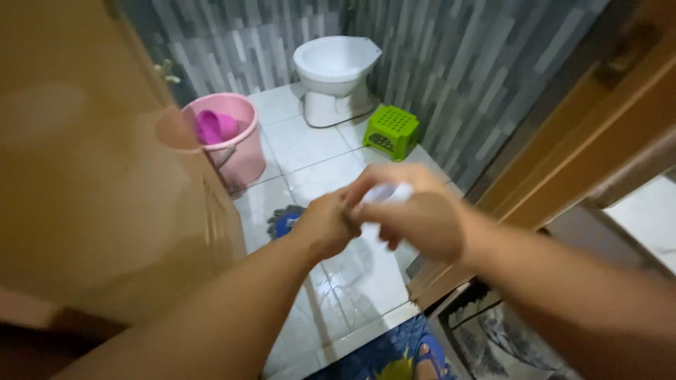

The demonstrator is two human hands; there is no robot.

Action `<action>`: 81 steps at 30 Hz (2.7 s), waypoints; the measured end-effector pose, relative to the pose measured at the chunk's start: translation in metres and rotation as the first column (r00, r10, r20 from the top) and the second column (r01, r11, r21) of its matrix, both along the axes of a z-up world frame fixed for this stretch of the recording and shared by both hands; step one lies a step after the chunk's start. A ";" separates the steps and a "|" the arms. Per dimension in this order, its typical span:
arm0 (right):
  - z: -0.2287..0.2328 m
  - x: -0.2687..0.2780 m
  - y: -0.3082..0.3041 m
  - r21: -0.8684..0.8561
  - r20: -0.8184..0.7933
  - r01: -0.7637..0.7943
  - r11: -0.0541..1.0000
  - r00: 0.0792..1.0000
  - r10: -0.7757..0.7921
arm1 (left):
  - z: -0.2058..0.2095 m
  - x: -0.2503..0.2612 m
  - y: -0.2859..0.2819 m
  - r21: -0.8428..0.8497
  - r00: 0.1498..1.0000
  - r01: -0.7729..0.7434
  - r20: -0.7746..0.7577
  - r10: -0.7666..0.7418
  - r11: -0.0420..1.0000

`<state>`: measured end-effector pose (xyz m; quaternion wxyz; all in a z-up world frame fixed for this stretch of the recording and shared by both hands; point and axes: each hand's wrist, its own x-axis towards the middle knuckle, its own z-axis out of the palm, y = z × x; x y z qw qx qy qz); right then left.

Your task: Assembling and adjusting the handle of a cleaning tool in a bathroom.

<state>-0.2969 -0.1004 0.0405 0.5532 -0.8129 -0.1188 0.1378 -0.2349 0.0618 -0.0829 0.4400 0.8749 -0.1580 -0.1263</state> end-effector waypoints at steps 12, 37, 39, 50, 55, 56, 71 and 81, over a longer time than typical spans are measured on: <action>0.048 -0.004 -0.030 -0.155 0.073 0.011 0.988 0.997 0.000 | 0.090 -0.042 -0.016 0.272 0.995 -0.087 -0.016 0.095 0.958; 0.083 -0.064 -0.061 -0.129 0.317 0.031 0.991 0.948 0.011 | 0.083 -0.084 -0.056 -0.291 0.986 0.006 -0.159 -0.055 0.957; 0.093 -0.075 -0.063 -0.233 0.306 0.154 0.960 0.949 -0.078 | 0.079 -0.085 -0.070 -0.361 0.959 -0.004 -0.267 -0.099 0.933; 0.037 -0.060 -0.052 -0.385 0.154 0.440 0.811 0.897 -0.413 | -0.024 0.009 -0.121 -0.731 0.738 0.370 -0.144 -0.659 0.574; -0.031 -0.025 -0.077 -0.239 0.403 0.361 0.902 0.882 -0.246 | -0.032 0.007 -0.095 -0.380 0.721 0.690 0.438 -0.537 0.616; -0.038 -0.013 -0.086 -0.229 0.324 0.422 0.877 0.883 -0.340 | -0.029 0.001 -0.088 -0.284 0.878 0.451 0.311 -0.363 0.846; -0.017 -0.011 -0.036 -0.504 0.247 0.444 0.741 0.896 -0.369 | 0.039 -0.050 -0.017 0.056 0.973 0.129 -0.202 -0.115 0.990; 0.077 -0.065 0.057 -0.764 0.008 0.256 0.593 0.922 -0.388 | -0.031 -0.036 -0.050 -0.609 0.868 0.372 -0.041 -0.495 0.701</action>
